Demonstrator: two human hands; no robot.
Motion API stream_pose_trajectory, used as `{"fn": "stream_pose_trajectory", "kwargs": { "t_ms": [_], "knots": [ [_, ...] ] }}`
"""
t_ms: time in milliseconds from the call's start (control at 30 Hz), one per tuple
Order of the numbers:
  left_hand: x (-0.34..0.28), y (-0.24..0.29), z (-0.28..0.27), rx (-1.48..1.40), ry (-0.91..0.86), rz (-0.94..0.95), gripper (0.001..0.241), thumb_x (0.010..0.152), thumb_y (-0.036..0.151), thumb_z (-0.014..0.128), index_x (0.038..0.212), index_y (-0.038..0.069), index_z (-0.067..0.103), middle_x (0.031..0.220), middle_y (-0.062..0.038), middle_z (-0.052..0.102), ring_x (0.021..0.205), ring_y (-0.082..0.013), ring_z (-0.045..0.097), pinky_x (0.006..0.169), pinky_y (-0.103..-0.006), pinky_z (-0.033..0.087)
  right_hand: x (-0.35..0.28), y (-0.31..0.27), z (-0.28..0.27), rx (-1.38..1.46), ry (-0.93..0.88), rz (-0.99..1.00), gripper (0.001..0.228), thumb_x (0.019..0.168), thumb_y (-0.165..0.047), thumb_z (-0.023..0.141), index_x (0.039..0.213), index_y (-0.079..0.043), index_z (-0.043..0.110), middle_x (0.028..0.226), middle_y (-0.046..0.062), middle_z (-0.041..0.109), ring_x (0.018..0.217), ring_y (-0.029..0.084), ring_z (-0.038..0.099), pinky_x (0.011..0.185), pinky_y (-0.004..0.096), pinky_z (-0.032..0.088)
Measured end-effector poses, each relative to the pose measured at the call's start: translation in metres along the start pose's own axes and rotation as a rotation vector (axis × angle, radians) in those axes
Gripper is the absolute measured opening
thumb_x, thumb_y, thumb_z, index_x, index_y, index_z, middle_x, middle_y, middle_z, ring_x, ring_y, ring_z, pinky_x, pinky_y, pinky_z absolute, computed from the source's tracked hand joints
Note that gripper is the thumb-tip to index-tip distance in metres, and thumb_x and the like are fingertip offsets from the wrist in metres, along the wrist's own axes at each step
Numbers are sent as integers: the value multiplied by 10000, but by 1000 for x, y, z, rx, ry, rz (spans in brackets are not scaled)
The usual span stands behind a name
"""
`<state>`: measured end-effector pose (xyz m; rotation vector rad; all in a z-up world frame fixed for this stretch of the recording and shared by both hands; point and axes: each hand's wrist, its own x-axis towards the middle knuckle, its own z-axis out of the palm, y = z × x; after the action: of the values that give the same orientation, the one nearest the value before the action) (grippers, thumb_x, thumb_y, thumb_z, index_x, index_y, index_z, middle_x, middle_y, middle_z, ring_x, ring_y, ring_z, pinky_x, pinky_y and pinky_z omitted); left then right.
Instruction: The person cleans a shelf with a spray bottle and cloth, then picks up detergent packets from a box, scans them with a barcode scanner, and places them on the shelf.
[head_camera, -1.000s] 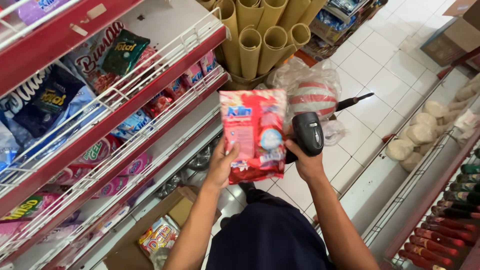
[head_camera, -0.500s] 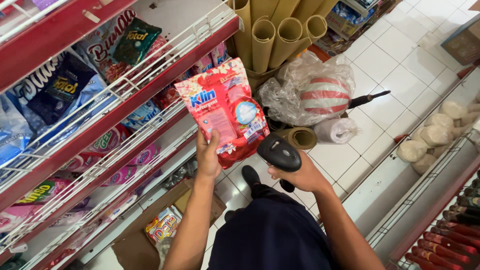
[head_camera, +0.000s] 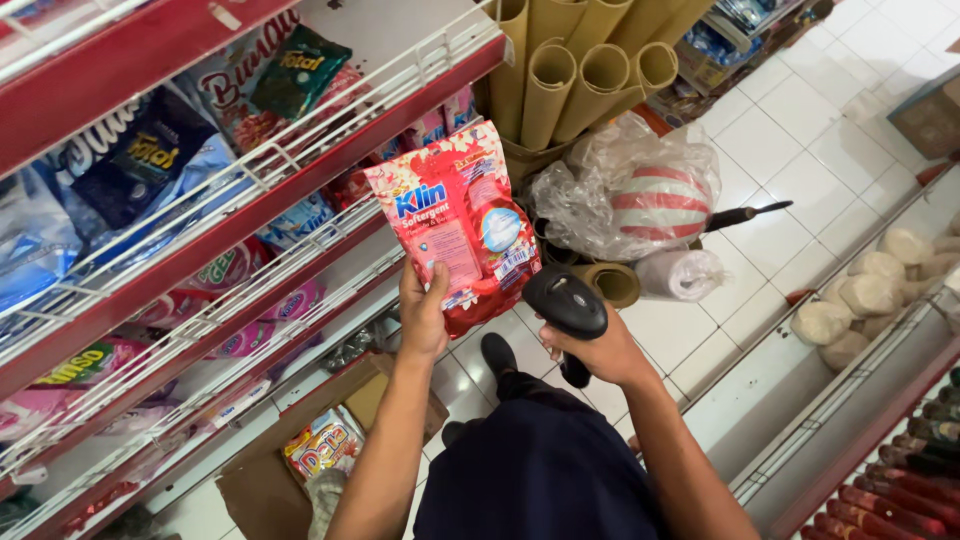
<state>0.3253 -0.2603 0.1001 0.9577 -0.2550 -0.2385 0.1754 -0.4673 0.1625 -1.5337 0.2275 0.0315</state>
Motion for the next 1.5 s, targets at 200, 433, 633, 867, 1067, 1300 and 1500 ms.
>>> {"fn": "stream_pose_trajectory", "kwargs": {
  "t_ms": [200, 433, 633, 867, 1067, 1300, 1500],
  "knots": [
    [-4, 27, 13, 199, 20, 68, 464, 1045, 222, 628, 1447, 22, 512, 1269, -40, 660, 1123, -111, 620, 1002, -309, 499, 11, -9, 22, -239, 233, -9, 373, 785, -119, 878, 1086, -13, 684, 840, 55, 679, 719, 147, 616, 654, 310, 529],
    [-32, 104, 87, 210, -305, 279, 784, 1000, 302, 663, 1596, 46, 222, 1587, -133, 402, 1452, -229, 407, 1225, -368, 290, 46, -25, 68, 90, 29, -544, 686, 814, -70, 845, 1425, 10, 544, 1375, 110, 628, 1238, 188, 602, 1070, 339, 479],
    [-32, 170, 84, 715, -150, 507, 546, 1074, 163, 631, 1561, -9, 454, 1650, -225, 506, 1575, -321, 481, 1340, -446, 345, 83, -22, 80, 680, -135, -415, 880, 806, -129, 847, 1538, -23, 370, 1433, 118, 566, 1289, 261, 583, 1089, 442, 481],
    [-20, 202, 36, 294, 50, 246, 658, 960, 42, 664, 1545, -20, 369, 1501, -159, 538, 1322, -195, 556, 1118, -361, 451, 137, -28, 68, 970, -525, -187, 959, 819, -284, 844, 1597, 39, 387, 1462, 229, 560, 1220, 367, 599, 1007, 497, 492],
    [-23, 232, 23, 379, 321, 592, 592, 986, -1, 664, 1525, -88, 435, 1445, -158, 603, 1272, -186, 614, 1099, -333, 499, 163, -67, 131, 645, -181, -570, 744, 875, -182, 807, 1503, 2, 452, 1413, 134, 556, 1266, 246, 581, 1088, 423, 486],
    [7, 285, 14, 481, 624, 729, 461, 978, 62, 678, 1380, -50, 482, 1185, -161, 709, 1066, -147, 681, 935, -277, 544, 166, -152, 180, 185, -220, -946, 441, 950, -127, 748, 1318, -14, 533, 1506, 144, 539, 1375, 215, 517, 1170, 378, 414],
    [22, 334, 23, 470, 500, 781, 413, 993, 53, 700, 1328, -23, 472, 1219, -159, 680, 1098, -144, 658, 953, -274, 542, 172, -216, 205, 241, -177, -962, 440, 966, -137, 745, 1341, 3, 562, 1446, 142, 598, 1330, 234, 572, 1165, 396, 444]
  ]
}}
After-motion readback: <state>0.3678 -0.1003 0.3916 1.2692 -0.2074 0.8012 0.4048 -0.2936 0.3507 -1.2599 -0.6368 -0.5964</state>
